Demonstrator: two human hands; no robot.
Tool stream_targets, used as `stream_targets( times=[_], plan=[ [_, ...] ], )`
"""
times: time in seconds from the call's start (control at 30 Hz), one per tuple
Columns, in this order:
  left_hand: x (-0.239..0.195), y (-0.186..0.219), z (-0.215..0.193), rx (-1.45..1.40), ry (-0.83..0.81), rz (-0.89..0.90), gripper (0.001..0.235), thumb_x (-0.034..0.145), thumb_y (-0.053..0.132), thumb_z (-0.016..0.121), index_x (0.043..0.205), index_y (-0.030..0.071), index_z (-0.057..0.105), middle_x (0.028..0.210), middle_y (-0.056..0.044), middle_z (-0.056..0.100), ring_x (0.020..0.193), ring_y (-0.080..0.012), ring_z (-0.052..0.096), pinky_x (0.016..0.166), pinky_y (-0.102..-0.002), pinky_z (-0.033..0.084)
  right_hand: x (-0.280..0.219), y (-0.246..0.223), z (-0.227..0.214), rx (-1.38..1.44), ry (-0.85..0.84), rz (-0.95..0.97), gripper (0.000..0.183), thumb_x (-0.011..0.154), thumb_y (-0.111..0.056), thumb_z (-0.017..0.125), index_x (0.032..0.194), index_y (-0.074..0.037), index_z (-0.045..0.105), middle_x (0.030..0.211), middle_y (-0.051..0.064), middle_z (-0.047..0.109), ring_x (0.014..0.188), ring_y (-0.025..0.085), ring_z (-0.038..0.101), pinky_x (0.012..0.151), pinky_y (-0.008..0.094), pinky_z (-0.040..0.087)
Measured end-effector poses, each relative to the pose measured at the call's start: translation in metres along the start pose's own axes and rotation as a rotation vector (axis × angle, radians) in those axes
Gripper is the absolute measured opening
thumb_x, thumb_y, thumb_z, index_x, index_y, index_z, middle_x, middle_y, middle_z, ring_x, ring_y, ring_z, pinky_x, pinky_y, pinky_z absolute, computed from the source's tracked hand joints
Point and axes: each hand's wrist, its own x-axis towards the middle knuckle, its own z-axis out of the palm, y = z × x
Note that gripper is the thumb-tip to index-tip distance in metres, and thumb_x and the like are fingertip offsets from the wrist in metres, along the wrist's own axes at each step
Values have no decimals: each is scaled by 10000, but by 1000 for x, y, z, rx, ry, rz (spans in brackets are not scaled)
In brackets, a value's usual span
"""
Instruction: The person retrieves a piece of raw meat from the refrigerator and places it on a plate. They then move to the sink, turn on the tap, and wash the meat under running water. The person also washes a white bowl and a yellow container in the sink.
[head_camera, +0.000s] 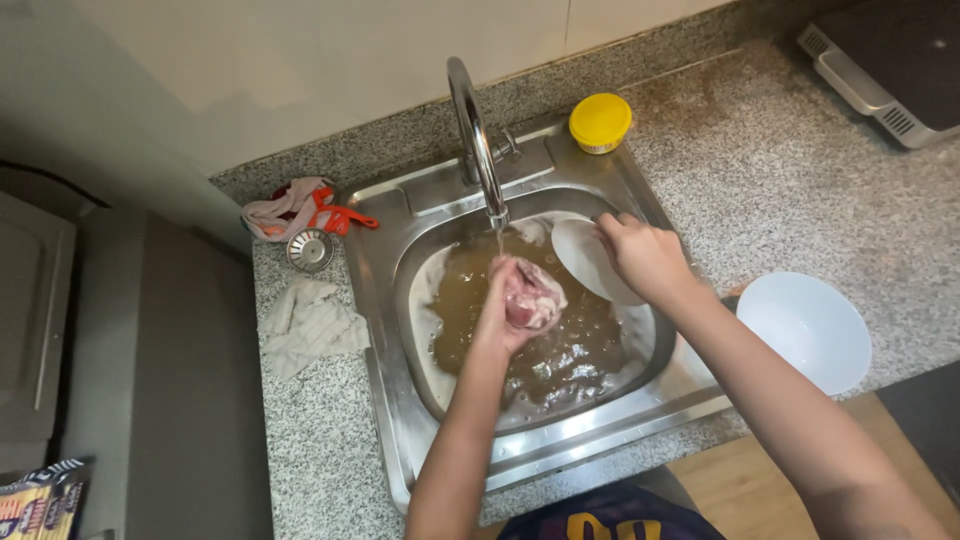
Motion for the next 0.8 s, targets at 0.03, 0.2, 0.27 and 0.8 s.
stream_targets(
  times=[0.03, 0.2, 0.27, 0.8],
  plan=[
    [3, -2, -4, 2, 1, 2, 912, 699, 535, 783, 1459, 177, 428, 1360, -195, 565, 1218, -401, 607, 966, -613, 539, -1, -1, 0, 2, 2, 0, 195, 1035, -277, 554, 1152, -142, 631, 961, 164, 687, 813, 394, 693, 664, 503, 556],
    [2, -2, -6, -458, 18, -129, 832, 775, 682, 664, 1369, 113, 541, 1353, -190, 584, 1200, -386, 586, 955, -551, 540, -4, -6, -3, -89, -14, -50, 267, 938, -182, 572, 1195, -138, 631, 913, 131, 682, 802, 352, 708, 600, 468, 552],
    [5, -5, -11, -549, -1, -113, 826, 794, 680, 659, 1357, 87, 547, 1350, -207, 578, 1201, -398, 577, 960, -552, 538, -6, -10, -8, -128, -23, -48, 220, 960, -222, 580, 1159, -145, 633, 897, 128, 679, 792, 343, 711, 583, 464, 549],
    [-7, -49, 41, -200, -232, -13, 598, 888, 536, 645, 1325, 137, 559, 1274, -86, 624, 1175, -237, 633, 1023, -466, 537, -26, 112, -22, 385, 180, 672, 346, 1069, -267, 598, 1332, -42, 592, 1074, 272, 713, 953, 362, 712, 844, 453, 558]
  ],
)
